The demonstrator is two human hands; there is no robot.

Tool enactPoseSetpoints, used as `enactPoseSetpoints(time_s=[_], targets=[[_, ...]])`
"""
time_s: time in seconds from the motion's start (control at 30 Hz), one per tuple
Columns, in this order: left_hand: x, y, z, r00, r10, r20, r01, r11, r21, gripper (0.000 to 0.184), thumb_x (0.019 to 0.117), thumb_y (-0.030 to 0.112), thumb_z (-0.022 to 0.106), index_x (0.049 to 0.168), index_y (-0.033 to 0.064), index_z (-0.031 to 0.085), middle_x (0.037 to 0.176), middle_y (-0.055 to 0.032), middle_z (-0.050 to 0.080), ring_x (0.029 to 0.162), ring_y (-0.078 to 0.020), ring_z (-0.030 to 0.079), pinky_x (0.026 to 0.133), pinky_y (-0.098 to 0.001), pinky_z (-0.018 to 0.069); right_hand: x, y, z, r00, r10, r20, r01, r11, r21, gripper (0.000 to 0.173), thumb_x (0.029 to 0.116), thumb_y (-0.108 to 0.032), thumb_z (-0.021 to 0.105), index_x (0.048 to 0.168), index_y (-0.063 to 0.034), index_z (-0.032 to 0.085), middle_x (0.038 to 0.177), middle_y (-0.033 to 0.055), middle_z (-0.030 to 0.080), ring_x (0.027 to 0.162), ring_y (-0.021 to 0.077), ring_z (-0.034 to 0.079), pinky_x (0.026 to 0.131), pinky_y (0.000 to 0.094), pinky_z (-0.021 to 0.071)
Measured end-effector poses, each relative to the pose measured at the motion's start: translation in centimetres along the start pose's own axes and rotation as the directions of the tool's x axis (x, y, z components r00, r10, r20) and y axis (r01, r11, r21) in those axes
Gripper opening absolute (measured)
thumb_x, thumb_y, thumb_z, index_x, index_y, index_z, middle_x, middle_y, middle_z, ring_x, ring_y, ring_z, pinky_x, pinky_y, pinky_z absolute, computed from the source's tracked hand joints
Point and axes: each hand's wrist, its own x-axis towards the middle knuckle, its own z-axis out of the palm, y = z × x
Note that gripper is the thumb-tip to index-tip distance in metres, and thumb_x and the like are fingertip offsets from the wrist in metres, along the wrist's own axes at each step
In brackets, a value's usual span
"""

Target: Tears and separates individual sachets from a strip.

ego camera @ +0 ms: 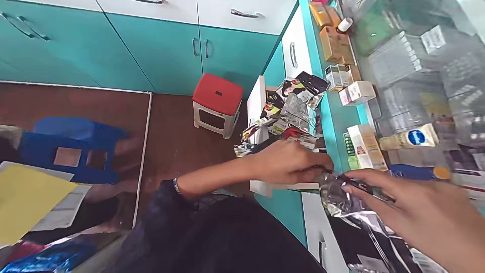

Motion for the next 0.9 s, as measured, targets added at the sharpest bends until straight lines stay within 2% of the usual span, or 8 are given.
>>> enactPoseSetpoints(time_s=[0.07, 0.13, 0.23, 0.33, 0.47, 0.57, 0.7, 0.9], targets=[[0.4, -0.4, -1.5, 0.995, -0.005, 0.095, 0.021, 0.985, -0.17, 0.016, 0.096, 0.002, 0.06, 0.103, -0.0042, 0.074, 0.082, -0.011, 0.073, 0.071, -0.0156, 0.068, 0.066, -0.0353, 0.0546, -0.2, 0.9, 0.7, 0.999, -0.025, 0.029, 0.022, 0.995, 0.094, 0.046, 0.1016, -0.046, 0.048, 0.108, -0.009, 0.075, 0.07, 0.0091, 0.068, 0.052, 0.0206, 0.059, 0.047, 0.0412, 0.0446], [0.8, -0.5, -2.5, 0.984, -0.013, 0.179, 0.079, 0.926, -0.369, 0.016, 0.0975, -0.001, 0.057, 0.101, -0.008, 0.071, 0.08, -0.0098, 0.069, 0.068, -0.0063, 0.062, 0.064, -0.0224, 0.05, -0.3, 1.6, 1.2, 0.998, -0.028, 0.06, 0.014, 0.976, 0.22, 0.047, 0.1016, -0.05, 0.047, 0.103, -0.0123, 0.075, 0.066, -0.001, 0.063, 0.052, 0.0039, 0.05, 0.047, 0.0255, 0.0388], [1.2, -0.2, -3.2, 0.965, -0.04, 0.259, 0.161, 0.87, -0.466, 0.016, 0.0982, -0.003, 0.055, 0.101, -0.0095, 0.07, 0.077, -0.0087, 0.068, 0.059, -0.0006, 0.054, 0.053, -0.0165, 0.043, -0.1, 2.1, 2.4, 0.995, -0.036, 0.089, -0.005, 0.908, 0.419, 0.04, 0.0999, -0.052, 0.053, 0.096, -0.0159, 0.071, 0.067, -0.0132, 0.058, 0.057, -0.012, 0.047, 0.049, 0.0099, 0.0368], [1.2, 0.2, -3.8, 0.958, -0.018, 0.285, 0.141, 0.898, -0.417, 0.016, 0.0962, -0.003, 0.057, 0.101, -0.0086, 0.072, 0.084, -0.0112, 0.072, 0.071, -0.005, 0.064, 0.066, -0.0208, 0.0515, 0.0, 1.8, 3.2, 0.992, -0.059, 0.113, -0.01, 0.85, 0.527, 0.035, 0.0991, -0.05, 0.057, 0.092, -0.0166, 0.067, 0.072, -0.0163, 0.06, 0.067, -0.0159, 0.052, 0.059, 0.0052, 0.0428], [1.2, 0.2, -3.7, 0.958, 0.008, 0.287, 0.106, 0.919, -0.38, 0.016, 0.0939, -0.004, 0.058, 0.098, -0.0081, 0.073, 0.083, -0.0115, 0.072, 0.073, -0.0065, 0.065, 0.067, -0.0223, 0.0506, -0.1, 1.3, 3.7, 0.98, -0.09, 0.179, -0.026, 0.828, 0.56, 0.033, 0.0997, -0.046, 0.056, 0.099, -0.0155, 0.068, 0.082, -0.0135, 0.067, 0.077, -0.013, 0.06, 0.07, 0.0075, 0.0503], [1.1, 0.4, -3.7, 0.953, 0.005, 0.303, 0.115, 0.919, -0.378, 0.015, 0.0947, -0.003, 0.059, 0.098, -0.0077, 0.072, 0.081, -0.0099, 0.071, 0.069, -0.0049, 0.062, 0.064, -0.0211, 0.0483, -0.1, 0.9, 3.7, 0.979, -0.094, 0.183, -0.036, 0.798, 0.602, 0.038, 0.1023, -0.05, 0.053, 0.101, -0.0166, 0.07, 0.085, -0.0142, 0.067, 0.078, -0.0133, 0.059, 0.069, 0.0068, 0.0486], [1.1, 0.9, -3.9, 0.953, 0.007, 0.303, 0.128, 0.897, -0.424, 0.015, 0.0938, -0.003, 0.059, 0.097, -0.0082, 0.072, 0.078, -0.0094, 0.07, 0.067, -0.003, 0.061, 0.061, -0.0197, 0.0475, 0.0, 0.2, 4.2, 0.991, -0.089, 0.096, 0.013, 0.796, 0.606, 0.038, 0.1037, -0.045, 0.053, 0.09, -0.0142, 0.071, 0.073, -0.0156, 0.06, 0.067, -0.0163, 0.051, 0.059, 0.0045, 0.0408], [1.1, 1.0, -4.3, 0.95, -0.032, 0.311, 0.181, 0.867, -0.465, 0.015, 0.0931, -0.001, 0.059, 0.096, -0.0064, 0.073, 0.077, -0.006, 0.071, 0.065, 0.0, 0.06, 0.058, -0.0181, 0.0456, 0.3, -0.1, 4.2, 0.989, -0.137, 0.048, 0.076, 0.772, 0.631, 0.037, 0.1044, -0.042, 0.053, 0.09, -0.0134, 0.071, 0.075, -0.0156, 0.062, 0.07, -0.0156, 0.054, 0.063, 0.0043, 0.0444]])
